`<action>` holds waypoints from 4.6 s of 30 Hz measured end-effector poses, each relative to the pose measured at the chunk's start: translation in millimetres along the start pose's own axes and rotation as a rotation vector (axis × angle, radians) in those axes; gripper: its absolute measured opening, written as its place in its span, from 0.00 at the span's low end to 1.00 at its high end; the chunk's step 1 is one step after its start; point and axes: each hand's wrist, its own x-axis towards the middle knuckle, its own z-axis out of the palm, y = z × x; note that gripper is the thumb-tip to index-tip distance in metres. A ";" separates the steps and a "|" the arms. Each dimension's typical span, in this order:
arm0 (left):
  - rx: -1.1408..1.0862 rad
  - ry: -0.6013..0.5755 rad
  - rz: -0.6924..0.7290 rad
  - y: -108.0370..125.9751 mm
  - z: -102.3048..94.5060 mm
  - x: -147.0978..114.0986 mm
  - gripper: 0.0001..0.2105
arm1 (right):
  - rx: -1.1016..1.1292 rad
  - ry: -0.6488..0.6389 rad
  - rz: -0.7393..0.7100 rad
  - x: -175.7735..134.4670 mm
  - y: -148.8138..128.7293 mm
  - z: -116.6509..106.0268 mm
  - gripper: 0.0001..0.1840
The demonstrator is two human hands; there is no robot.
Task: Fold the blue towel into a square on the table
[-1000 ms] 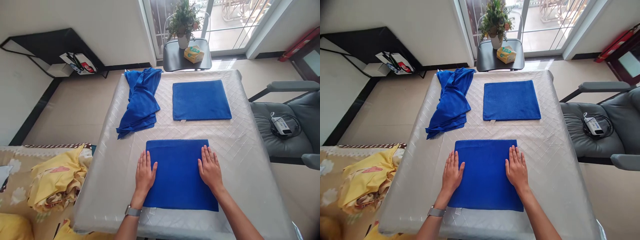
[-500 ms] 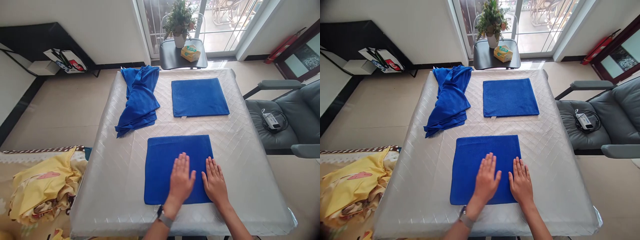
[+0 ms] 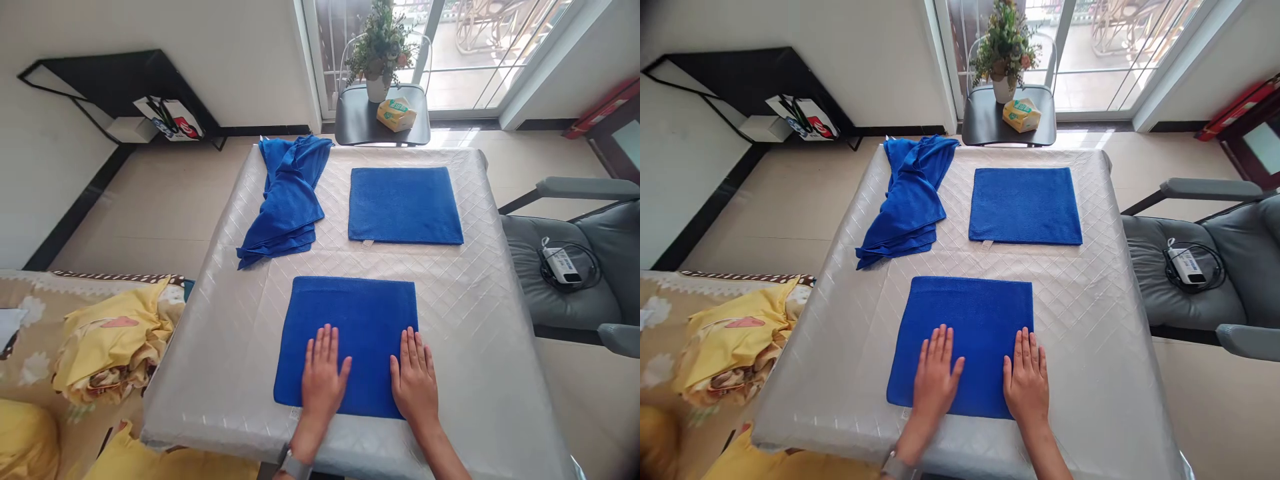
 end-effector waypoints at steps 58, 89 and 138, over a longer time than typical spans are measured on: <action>0.008 0.056 -0.062 -4.7 -31.5 -47.8 0.34 | -0.016 -0.075 -0.062 -30.2 -9.7 -27.2 0.37; 0.079 -0.064 -0.084 -51.3 -12.0 -61.7 0.35 | 0.017 -0.052 -0.097 -21.6 -0.4 -10.9 0.36; -0.003 -0.035 -0.280 -70.5 -25.0 -26.1 0.34 | 0.060 -0.025 0.000 33.0 -2.2 -24.0 0.35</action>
